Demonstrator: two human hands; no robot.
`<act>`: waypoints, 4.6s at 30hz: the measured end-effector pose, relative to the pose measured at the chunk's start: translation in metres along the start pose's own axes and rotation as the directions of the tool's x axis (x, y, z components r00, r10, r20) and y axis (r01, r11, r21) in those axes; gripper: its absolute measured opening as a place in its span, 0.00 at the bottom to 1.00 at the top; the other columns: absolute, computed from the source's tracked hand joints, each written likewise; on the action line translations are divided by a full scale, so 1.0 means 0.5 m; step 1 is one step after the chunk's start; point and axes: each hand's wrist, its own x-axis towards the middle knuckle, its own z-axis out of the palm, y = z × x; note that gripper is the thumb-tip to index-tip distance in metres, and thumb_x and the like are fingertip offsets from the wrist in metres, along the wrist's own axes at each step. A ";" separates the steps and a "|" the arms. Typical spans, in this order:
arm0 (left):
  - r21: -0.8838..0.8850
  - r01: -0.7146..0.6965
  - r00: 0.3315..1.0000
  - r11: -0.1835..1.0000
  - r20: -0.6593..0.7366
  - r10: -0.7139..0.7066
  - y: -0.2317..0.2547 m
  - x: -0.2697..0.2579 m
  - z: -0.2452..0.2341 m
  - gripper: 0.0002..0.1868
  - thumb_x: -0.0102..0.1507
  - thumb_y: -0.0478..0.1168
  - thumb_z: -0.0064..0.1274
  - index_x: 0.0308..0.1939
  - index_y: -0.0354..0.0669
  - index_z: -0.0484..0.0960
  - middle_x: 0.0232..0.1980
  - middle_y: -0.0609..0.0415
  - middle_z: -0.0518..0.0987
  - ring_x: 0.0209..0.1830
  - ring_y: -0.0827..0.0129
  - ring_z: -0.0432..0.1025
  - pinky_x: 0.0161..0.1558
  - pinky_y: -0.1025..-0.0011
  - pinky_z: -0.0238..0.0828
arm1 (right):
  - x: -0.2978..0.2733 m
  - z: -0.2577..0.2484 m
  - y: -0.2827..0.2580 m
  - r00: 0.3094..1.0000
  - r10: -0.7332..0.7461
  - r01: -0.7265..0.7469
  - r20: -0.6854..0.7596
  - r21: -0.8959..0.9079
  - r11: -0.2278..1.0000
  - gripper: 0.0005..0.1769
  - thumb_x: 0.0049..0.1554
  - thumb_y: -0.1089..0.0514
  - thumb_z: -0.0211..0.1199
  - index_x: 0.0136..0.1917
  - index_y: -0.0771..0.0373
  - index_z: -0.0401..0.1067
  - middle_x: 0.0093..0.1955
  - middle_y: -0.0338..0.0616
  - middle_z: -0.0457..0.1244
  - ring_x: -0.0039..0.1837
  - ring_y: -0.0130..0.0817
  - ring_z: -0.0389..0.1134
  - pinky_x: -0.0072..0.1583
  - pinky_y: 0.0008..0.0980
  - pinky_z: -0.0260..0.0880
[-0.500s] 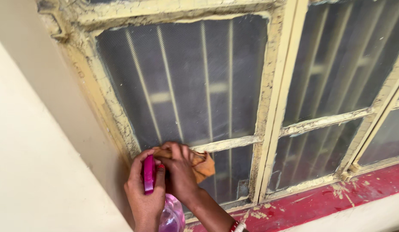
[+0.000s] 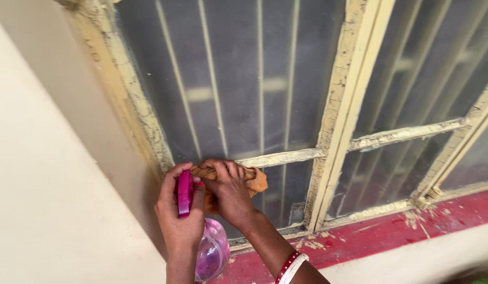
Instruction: The person cleans a glass window by spraying liquid from a spray bottle and wiping the surface with a cloth.
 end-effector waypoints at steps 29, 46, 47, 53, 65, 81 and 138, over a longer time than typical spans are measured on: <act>-0.106 -0.012 0.995 0.994 0.102 0.023 0.032 -0.035 0.109 0.21 0.59 0.27 0.57 0.55 0.48 0.80 0.38 0.59 0.83 0.39 0.78 0.77 0.46 0.76 0.74 | -0.080 -0.200 0.174 0.801 0.438 -0.465 -0.408 0.038 0.885 0.24 0.41 0.75 0.69 0.43 0.47 0.81 0.61 0.37 0.58 0.66 0.45 0.55 0.69 0.45 0.52; -0.092 0.003 0.998 0.996 0.065 0.003 0.000 -0.019 0.031 0.22 0.58 0.27 0.56 0.55 0.47 0.80 0.37 0.57 0.84 0.40 0.76 0.78 0.48 0.75 0.74 | -0.017 -0.108 0.048 0.844 0.440 -0.463 -0.307 -0.003 0.886 0.26 0.40 0.74 0.65 0.48 0.47 0.79 0.61 0.42 0.57 0.65 0.46 0.56 0.64 0.49 0.52; -0.071 0.011 0.998 0.997 0.059 -0.007 -0.002 -0.018 0.022 0.22 0.58 0.27 0.57 0.55 0.48 0.80 0.37 0.57 0.84 0.40 0.76 0.79 0.48 0.75 0.74 | -0.013 -0.100 0.036 0.850 0.435 -0.457 -0.297 -0.006 0.890 0.27 0.40 0.73 0.66 0.48 0.47 0.79 0.61 0.42 0.57 0.66 0.46 0.56 0.64 0.48 0.53; -0.015 0.044 0.999 0.999 0.020 -0.043 -0.008 -0.013 -0.025 0.21 0.58 0.28 0.56 0.54 0.48 0.81 0.40 0.56 0.85 0.42 0.74 0.79 0.50 0.74 0.75 | 0.023 -0.032 -0.035 0.949 0.289 -0.293 -0.125 -0.017 0.956 0.29 0.37 0.69 0.72 0.51 0.45 0.79 0.62 0.44 0.55 0.68 0.48 0.53 0.64 0.49 0.50; -0.012 0.004 0.999 1.000 0.042 -0.003 -0.008 -0.024 -0.011 0.21 0.58 0.27 0.57 0.54 0.47 0.81 0.43 0.55 0.85 0.46 0.74 0.80 0.53 0.71 0.75 | -0.001 -0.009 -0.021 0.976 0.209 -0.213 -0.065 -0.044 0.976 0.29 0.46 0.65 0.72 0.59 0.40 0.77 0.66 0.40 0.57 0.71 0.45 0.54 0.67 0.51 0.50; -0.068 0.048 0.977 0.997 0.209 -0.033 0.018 -0.058 0.136 0.22 0.58 0.28 0.58 0.55 0.51 0.80 0.37 0.60 0.84 0.39 0.78 0.78 0.45 0.75 0.74 | -0.091 -0.196 0.162 0.795 0.498 -0.540 -0.346 -0.030 0.841 0.33 0.38 0.78 0.64 0.49 0.43 0.81 0.65 0.38 0.57 0.69 0.44 0.54 0.68 0.46 0.51; -0.061 -0.001 0.991 0.998 0.135 0.009 -0.064 -0.061 0.047 0.21 0.58 0.26 0.56 0.55 0.45 0.80 0.42 0.56 0.82 0.45 0.73 0.78 0.52 0.72 0.75 | -0.058 0.016 0.039 0.980 0.196 -0.197 -0.026 -0.118 0.973 0.36 0.49 0.62 0.74 0.68 0.37 0.69 0.72 0.41 0.54 0.74 0.47 0.52 0.70 0.52 0.51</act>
